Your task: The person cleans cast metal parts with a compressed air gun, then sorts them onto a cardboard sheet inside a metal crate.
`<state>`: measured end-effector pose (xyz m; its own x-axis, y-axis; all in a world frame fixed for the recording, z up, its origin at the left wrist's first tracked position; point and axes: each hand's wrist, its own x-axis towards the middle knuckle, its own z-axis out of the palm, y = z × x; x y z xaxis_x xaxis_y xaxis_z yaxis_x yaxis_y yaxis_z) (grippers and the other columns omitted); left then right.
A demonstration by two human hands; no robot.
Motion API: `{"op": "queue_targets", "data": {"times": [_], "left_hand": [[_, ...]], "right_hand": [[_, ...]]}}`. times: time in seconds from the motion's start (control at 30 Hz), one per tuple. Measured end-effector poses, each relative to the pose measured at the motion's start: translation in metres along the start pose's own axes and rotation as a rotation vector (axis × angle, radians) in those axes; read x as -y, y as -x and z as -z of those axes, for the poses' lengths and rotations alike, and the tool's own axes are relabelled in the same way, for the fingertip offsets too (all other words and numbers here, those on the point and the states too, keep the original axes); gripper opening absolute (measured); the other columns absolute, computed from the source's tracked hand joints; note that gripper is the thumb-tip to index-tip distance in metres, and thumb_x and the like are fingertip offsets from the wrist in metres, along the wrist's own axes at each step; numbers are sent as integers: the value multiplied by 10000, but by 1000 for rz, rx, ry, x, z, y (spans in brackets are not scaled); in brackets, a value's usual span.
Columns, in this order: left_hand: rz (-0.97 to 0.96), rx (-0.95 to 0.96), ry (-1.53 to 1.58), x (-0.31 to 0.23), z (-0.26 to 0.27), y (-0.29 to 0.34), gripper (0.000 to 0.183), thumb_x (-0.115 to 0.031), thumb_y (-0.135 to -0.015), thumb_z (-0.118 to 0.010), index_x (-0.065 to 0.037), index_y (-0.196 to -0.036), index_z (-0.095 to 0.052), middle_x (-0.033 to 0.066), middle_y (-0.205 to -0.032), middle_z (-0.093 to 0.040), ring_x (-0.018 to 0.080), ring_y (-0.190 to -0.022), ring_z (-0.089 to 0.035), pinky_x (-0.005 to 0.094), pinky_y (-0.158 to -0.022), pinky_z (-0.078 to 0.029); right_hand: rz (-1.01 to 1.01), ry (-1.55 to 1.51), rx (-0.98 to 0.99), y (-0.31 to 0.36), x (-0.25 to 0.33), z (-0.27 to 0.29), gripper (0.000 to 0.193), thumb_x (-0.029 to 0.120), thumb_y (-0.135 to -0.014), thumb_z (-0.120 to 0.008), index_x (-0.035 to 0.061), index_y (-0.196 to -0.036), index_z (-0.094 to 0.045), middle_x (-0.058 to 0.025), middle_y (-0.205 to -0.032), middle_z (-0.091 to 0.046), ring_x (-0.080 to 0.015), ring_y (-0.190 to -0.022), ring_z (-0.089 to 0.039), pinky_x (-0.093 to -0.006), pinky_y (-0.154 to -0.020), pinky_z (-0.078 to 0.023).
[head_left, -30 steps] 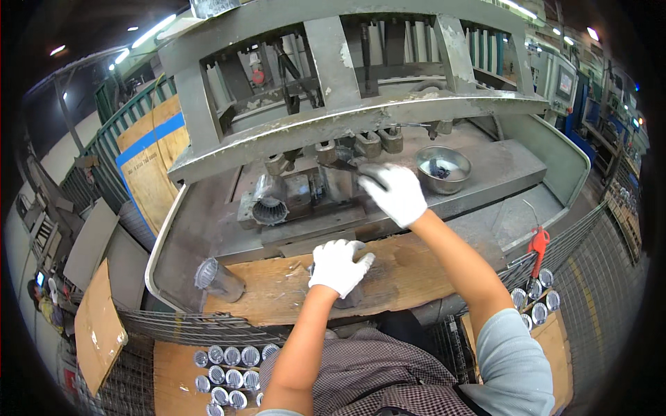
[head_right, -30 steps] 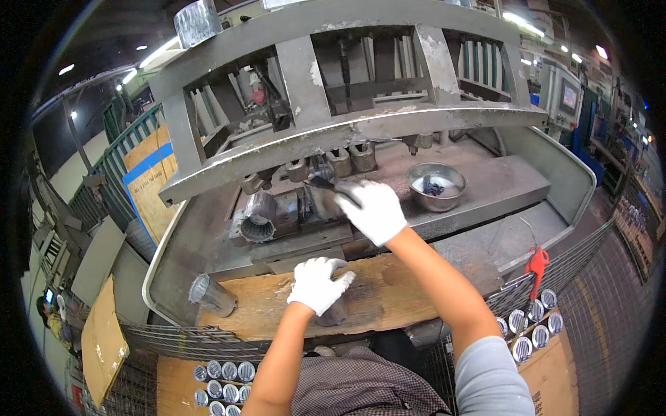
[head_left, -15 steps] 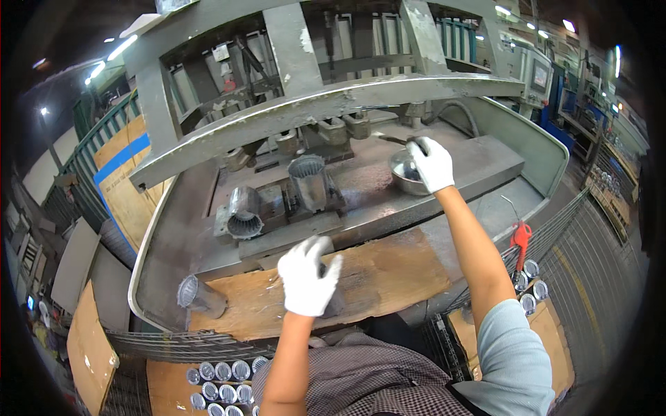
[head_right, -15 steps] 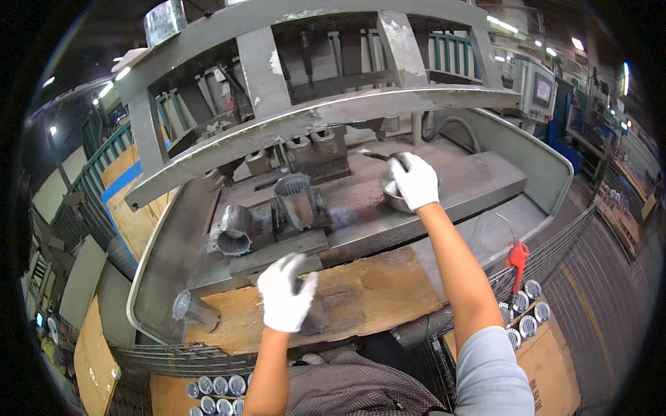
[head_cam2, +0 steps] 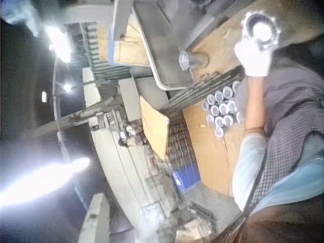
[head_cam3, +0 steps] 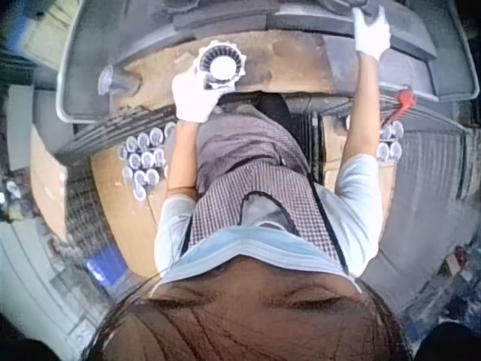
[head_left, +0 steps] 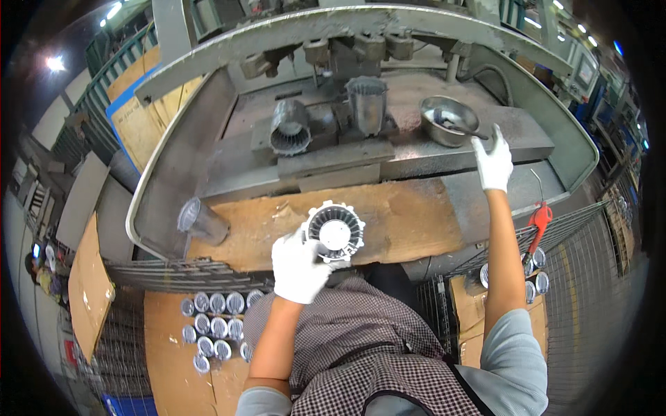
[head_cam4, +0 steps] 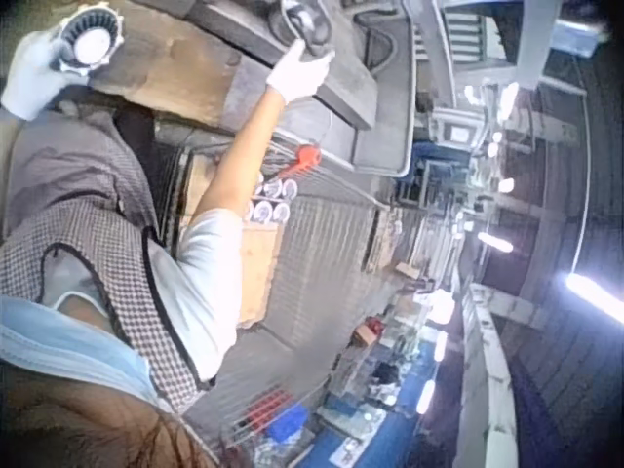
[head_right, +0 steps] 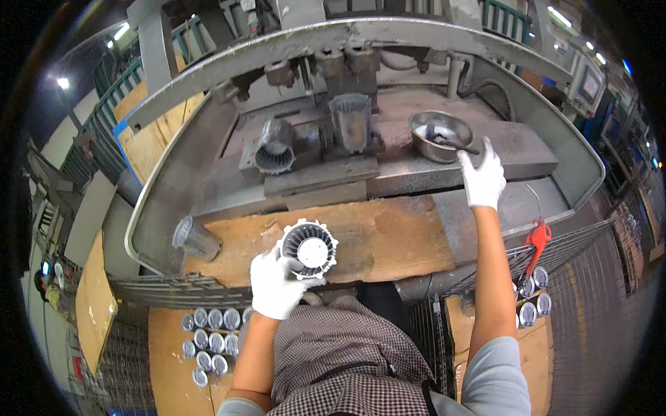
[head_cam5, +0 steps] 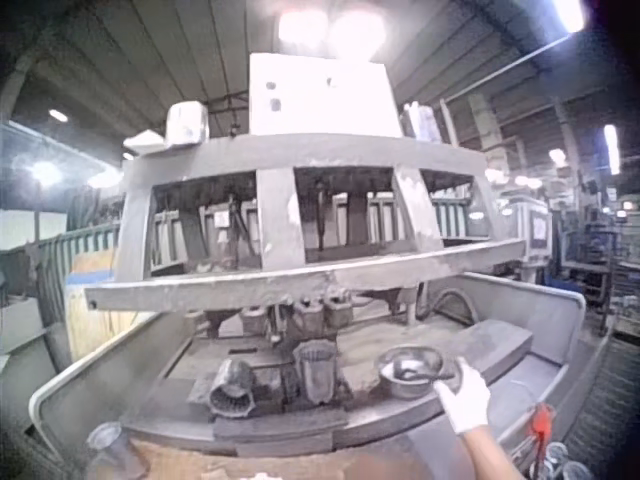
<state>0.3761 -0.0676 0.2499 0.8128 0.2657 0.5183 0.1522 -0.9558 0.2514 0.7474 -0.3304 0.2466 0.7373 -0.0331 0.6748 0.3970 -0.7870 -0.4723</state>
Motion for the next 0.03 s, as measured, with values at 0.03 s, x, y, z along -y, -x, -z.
{"op": "queue_targets", "data": {"times": [0.03], "left_hand": [[-38,11,50,-6,6,2,265,-315,-674,-812,-84,-737,-699,170,-1056,-681,387,-874,-635,469,-833,-467]], "right_hand": [[6,3,19,4,-2,-5,758,580,-850,-634,148,-1447,-455,-209,-1290,-594,-383,-1149,-595,-501,-978,-467]]}}
